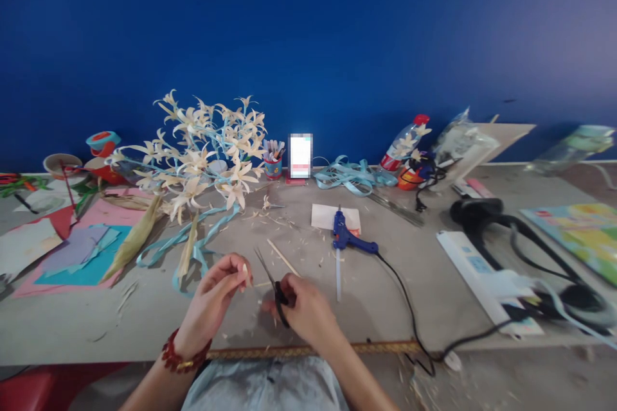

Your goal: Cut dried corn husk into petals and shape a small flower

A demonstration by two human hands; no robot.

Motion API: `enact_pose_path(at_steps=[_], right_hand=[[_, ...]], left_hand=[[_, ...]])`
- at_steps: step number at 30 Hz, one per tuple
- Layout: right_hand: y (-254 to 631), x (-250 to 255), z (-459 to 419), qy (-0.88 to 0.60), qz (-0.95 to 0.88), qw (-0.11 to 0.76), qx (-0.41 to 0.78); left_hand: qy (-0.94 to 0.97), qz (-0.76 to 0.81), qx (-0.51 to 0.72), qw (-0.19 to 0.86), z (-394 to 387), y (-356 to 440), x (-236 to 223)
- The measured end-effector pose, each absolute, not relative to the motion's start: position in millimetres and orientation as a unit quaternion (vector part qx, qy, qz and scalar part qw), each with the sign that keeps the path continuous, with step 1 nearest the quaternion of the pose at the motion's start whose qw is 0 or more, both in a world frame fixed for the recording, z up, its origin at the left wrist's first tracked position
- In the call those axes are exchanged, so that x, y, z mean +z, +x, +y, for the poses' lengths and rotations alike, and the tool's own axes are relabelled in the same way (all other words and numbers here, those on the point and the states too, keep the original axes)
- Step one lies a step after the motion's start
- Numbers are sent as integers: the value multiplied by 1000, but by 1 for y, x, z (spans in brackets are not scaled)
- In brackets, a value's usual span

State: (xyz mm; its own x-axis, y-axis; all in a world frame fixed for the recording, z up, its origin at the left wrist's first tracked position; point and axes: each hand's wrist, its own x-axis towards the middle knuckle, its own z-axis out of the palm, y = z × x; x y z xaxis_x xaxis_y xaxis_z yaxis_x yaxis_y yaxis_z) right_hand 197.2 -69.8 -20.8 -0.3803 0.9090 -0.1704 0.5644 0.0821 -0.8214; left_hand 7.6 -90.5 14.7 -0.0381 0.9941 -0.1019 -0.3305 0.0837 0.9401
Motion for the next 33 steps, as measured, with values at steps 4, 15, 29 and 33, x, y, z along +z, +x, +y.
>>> enact_pose_path(at_steps=[4,15,29,33], right_hand=[[197,-18,-67,-543,-782,149,266],[192,-9,-47,-501,-832,43,232],[166,7,0,-250,-904,335,85],[168,-13,5,-323,-817,409,247]], left_hand=[[353,441,574,592,-92,5,12],[333,461,600,562,-89,-10,5],[321,411,553,650,-36,2,-10],[393,440,548,593,-36,5,-17]])
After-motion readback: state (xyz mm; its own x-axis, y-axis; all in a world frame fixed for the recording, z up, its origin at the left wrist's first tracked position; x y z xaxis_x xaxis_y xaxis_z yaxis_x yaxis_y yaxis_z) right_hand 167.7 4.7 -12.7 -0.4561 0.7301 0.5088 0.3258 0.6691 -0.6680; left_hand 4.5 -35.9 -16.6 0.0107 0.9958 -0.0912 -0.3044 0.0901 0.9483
